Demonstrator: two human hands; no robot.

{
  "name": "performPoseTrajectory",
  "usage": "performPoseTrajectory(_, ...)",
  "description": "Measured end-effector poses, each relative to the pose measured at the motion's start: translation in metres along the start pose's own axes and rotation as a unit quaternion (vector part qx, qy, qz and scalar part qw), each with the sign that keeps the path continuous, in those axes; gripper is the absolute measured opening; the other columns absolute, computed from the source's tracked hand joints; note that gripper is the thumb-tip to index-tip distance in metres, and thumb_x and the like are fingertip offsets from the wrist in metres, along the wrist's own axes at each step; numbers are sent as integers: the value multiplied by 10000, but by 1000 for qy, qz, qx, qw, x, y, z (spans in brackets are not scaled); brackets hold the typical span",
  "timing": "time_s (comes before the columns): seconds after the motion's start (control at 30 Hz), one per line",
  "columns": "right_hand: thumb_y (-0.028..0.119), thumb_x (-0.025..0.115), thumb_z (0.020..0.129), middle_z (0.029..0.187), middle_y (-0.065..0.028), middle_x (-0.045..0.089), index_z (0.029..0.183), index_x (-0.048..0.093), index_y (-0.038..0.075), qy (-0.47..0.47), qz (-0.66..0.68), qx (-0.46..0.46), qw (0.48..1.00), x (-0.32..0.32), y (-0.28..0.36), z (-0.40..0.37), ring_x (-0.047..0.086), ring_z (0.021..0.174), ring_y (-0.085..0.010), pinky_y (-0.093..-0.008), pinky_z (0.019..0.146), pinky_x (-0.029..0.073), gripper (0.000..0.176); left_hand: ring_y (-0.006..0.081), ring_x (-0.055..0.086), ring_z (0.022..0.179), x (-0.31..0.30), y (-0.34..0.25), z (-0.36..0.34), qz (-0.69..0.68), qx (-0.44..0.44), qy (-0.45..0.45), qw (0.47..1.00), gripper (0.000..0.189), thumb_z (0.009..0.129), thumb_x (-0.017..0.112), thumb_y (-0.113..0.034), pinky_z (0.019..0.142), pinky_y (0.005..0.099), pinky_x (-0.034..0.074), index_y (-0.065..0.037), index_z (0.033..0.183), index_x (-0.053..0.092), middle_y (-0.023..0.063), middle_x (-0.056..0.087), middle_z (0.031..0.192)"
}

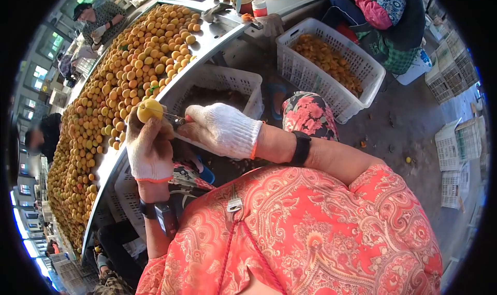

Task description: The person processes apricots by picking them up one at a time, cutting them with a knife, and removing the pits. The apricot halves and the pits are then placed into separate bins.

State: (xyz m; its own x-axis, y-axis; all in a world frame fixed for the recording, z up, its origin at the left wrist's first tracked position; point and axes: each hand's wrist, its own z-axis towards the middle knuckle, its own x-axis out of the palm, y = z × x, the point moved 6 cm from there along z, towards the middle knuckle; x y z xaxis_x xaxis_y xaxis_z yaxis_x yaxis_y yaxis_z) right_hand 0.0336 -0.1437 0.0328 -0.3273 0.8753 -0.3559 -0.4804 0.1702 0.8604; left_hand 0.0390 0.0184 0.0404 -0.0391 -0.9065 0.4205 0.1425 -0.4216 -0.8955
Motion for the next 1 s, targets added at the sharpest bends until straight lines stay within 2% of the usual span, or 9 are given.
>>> performPoseTrajectory(0.13,301,624,946,745,-243,616,892,545,20,12,-2,40,999,-2,1,-2,629,778,-440,-475,613,479,296,127,566,718,19,2,-4,-56,5,4,998,473,857,670,-29,621,217,457,20,1293,493,119,607,1014)
performPoseTrajectory(0.2,278,571,988,744,-195,600,928,515,14,17,-52,47,997,-2,4,-4,638,709,-323,-378,616,469,276,123,563,721,24,3,-6,-59,13,-2,998,469,868,667,-38,623,210,451,10,1301,494,126,612,1017)
performPoseTrajectory(0.37,288,574,975,765,-233,606,939,512,21,-18,-90,47,995,1,-2,-4,628,772,-419,-435,624,470,276,130,573,739,29,9,-4,-59,34,-7,998,440,914,660,-117,618,191,444,-21,1313,501,153,624,1031)
performPoseTrajectory(0.43,284,577,970,776,-240,611,949,511,23,-19,-101,68,992,2,-3,-5,627,792,-429,-455,631,474,270,171,606,878,32,19,-7,-110,-26,22,993,442,944,649,-305,757,276,501,-5,1253,549,108,632,1060)
performPoseTrajectory(0.53,265,568,971,792,-244,626,973,511,23,-23,-143,67,987,7,-13,-4,624,799,-443,-487,625,478,248,197,605,885,21,45,5,-220,-84,-47,971,483,944,640,-386,769,307,505,-12,1237,555,106,626,1046)
performPoseTrajectory(0.63,257,574,961,798,-244,636,985,506,19,-46,-157,73,984,8,-23,-3,626,775,-448,-498,610,483,248,219,599,886,19,50,7,-181,-66,-108,975,494,937,645,-404,765,338,501,-24,1240,561,108,623,1029)
performPoseTrajectory(0.87,280,590,947,756,-241,638,993,513,16,-35,-199,78,976,12,-37,3,640,734,-430,-495,592,489,279,251,581,848,3,54,24,-136,1,-72,988,440,952,620,-414,733,355,487,-47,1193,581,125,624,997)
performPoseTrajectory(0.93,281,587,952,750,-239,638,995,514,16,-15,-220,82,972,17,-44,2,644,730,-426,-493,588,489,278,230,594,855,-6,81,20,-255,-168,-131,943,383,983,585,-362,783,375,499,-43,1193,550,109,626,942)
performPoseTrajectory(1.0,260,590,952,746,-231,638,989,512,18,-28,-203,80,975,19,-48,5,645,724,-423,-483,579,487,257,228,589,823,-3,78,22,-229,-144,-107,957,378,987,577,-367,770,357,498,-39,1173,548,112,618,905)
